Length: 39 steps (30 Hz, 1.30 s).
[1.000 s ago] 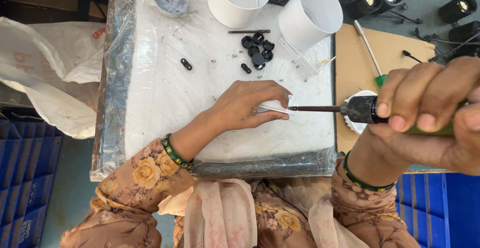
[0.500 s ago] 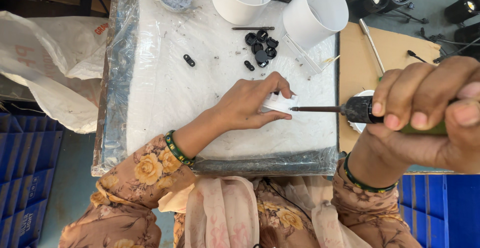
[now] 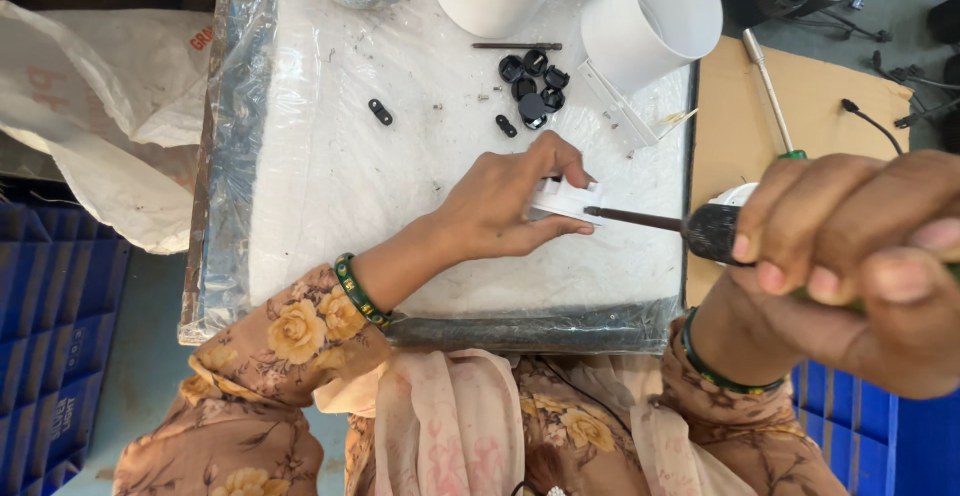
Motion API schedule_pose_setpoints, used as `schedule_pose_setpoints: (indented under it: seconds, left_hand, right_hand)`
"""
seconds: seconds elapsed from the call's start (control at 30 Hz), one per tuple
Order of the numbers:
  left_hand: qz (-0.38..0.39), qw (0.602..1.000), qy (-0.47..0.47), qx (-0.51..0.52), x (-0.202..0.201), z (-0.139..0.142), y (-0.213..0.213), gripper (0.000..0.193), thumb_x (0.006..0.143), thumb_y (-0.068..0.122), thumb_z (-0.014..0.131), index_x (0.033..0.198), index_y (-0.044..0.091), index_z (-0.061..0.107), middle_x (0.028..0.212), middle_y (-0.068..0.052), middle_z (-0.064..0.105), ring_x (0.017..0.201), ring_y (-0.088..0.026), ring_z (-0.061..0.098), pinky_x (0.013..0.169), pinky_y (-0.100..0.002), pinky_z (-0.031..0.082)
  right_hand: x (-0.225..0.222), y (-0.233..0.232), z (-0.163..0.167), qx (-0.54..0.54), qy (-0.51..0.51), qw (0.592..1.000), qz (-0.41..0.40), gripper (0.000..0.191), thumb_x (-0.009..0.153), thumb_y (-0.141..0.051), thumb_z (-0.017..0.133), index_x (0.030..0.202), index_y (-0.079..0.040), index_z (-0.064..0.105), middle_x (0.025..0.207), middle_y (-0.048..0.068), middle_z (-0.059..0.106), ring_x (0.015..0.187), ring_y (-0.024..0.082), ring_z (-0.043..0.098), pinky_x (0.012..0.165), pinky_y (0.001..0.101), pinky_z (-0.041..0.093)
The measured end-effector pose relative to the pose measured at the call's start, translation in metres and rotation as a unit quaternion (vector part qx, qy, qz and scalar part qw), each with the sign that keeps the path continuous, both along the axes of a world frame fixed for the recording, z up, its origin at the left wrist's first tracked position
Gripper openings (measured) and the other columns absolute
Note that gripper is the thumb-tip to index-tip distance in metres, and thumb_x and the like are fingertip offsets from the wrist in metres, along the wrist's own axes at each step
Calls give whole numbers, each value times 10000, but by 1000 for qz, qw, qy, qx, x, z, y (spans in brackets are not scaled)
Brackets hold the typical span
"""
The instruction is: The person assembles LED light fixtures by hand, placing white plastic diffusers and internal brackets into cylindrical housings, then securing them with screws using a green electric screwdriver. The person repeats this process for multiple units on a workbench.
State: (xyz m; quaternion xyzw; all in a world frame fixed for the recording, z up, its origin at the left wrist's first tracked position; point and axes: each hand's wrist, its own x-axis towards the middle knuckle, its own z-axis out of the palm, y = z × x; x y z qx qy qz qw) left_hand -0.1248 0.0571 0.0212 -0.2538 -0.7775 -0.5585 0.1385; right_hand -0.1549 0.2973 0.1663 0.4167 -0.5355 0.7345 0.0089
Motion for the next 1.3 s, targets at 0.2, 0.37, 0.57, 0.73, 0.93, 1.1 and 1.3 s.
schedule_pose_setpoints:
  seconds: [0.2,0.37,0.57,0.73,0.93,1.1,1.3]
  left_hand:
    - [-20,999,20,-42,-2,7,-7,502,912,367,808,1182,91,487,1108,-49,736,984,-280,746,814,-365,603]
    - [-54,992,88,-68,2,15,-10,381,922,341,795,1138,119,574,1112,-37,741,962,-267,744,774,-359,584]
    - [-43,988,128,-69,4,18,-8,288,939,311,791,1109,145,628,1129,-21,743,964,-245,738,780,-354,587]
    - [73,996,28,-32,0,19,-8,324,900,324,809,1114,140,648,1074,-57,755,886,-244,753,735,-332,602]
    - [123,985,-109,-56,-9,21,-15,417,919,373,756,1219,151,570,941,-133,772,791,-289,783,665,-364,599]
    - [125,979,-143,-73,-10,22,-18,495,904,386,726,1282,148,510,947,-168,766,771,-326,775,682,-404,599]
    - [110,977,-173,-63,-14,23,-24,497,885,374,728,1282,149,531,981,-188,766,846,-342,773,756,-415,597]
  right_hand:
    - [-21,0,1,-59,-56,994,74,209,919,-56,542,1127,-77,543,718,54,568,557,202,598,583,394,532]
    - [-33,14,11,-22,-31,999,-6,227,978,-82,572,1190,-65,493,783,79,538,584,210,565,599,366,521]
    - [-27,12,14,-33,-83,991,-104,259,1127,-164,635,1265,2,492,821,123,505,590,233,521,632,370,461]
    - [-46,-11,2,2,17,986,-166,383,1167,-316,717,1264,14,549,889,147,574,685,258,604,639,389,519]
    - [-55,-22,-25,-33,1,988,-152,551,1067,-474,694,1287,19,582,1003,149,681,798,223,683,722,347,599]
    - [-78,-28,-64,82,11,968,-237,417,1119,-399,663,1275,-13,639,1119,126,735,1025,233,713,992,390,565]
    - [-113,-24,-97,458,356,726,-371,241,894,-145,801,1096,-58,703,1091,95,721,1098,311,630,932,460,422]
